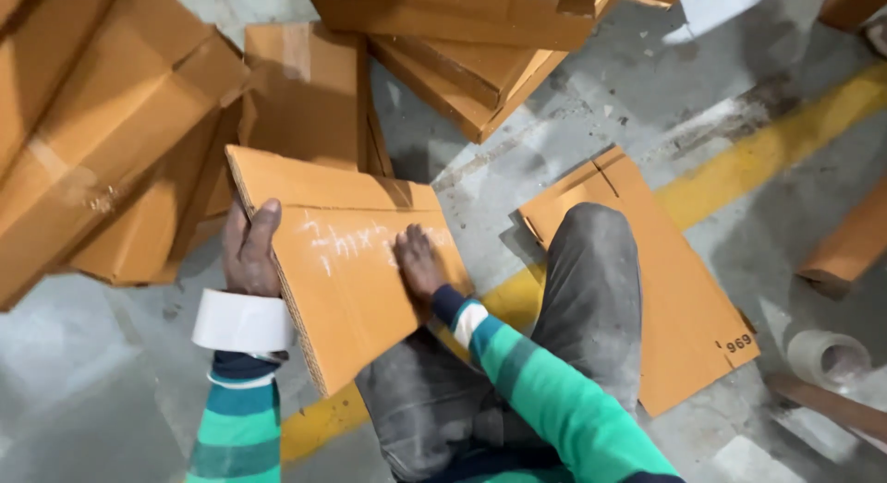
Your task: The recorder is folding and taping cardboard boxes in a factory or warehouse setting.
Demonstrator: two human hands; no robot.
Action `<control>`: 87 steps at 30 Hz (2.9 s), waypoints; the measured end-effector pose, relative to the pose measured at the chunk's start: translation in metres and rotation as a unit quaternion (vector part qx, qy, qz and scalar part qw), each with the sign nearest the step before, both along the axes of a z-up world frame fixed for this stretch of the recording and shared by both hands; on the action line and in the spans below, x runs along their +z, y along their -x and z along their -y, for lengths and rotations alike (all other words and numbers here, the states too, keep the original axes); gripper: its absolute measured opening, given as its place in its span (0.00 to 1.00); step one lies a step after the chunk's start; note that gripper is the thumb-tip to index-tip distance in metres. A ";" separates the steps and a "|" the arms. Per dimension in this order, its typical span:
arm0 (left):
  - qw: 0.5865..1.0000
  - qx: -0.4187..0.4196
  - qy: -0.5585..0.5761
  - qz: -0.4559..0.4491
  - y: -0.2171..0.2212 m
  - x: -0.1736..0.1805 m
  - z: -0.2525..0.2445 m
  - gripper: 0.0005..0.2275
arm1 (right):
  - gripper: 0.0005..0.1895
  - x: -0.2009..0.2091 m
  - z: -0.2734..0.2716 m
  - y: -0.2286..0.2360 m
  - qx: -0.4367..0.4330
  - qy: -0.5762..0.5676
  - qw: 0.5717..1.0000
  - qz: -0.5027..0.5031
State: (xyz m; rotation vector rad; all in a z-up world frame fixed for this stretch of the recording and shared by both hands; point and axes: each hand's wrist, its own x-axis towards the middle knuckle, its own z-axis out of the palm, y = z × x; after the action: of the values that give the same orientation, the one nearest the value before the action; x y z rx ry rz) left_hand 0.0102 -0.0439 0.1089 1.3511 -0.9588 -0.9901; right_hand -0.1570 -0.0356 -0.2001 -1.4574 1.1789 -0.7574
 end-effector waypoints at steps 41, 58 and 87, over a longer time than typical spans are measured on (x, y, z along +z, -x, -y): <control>0.996 0.005 0.032 0.077 0.013 -0.006 -0.003 0.16 | 0.43 0.226 -0.025 0.014 0.128 0.153 0.977 0.078; 0.994 0.000 0.001 0.112 0.033 0.015 0.010 0.16 | 0.34 0.208 0.007 0.010 0.104 0.171 0.974 0.110; 0.999 -0.002 0.030 -0.014 0.033 0.014 0.008 0.19 | 0.43 0.177 -0.019 0.019 0.086 0.127 0.975 0.158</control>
State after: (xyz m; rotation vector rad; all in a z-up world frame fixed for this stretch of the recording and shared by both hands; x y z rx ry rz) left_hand -0.0232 -0.0522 0.1232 1.2830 -0.9617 -0.9736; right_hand -0.1763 -0.0162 -0.0227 -1.5536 0.7234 -1.0031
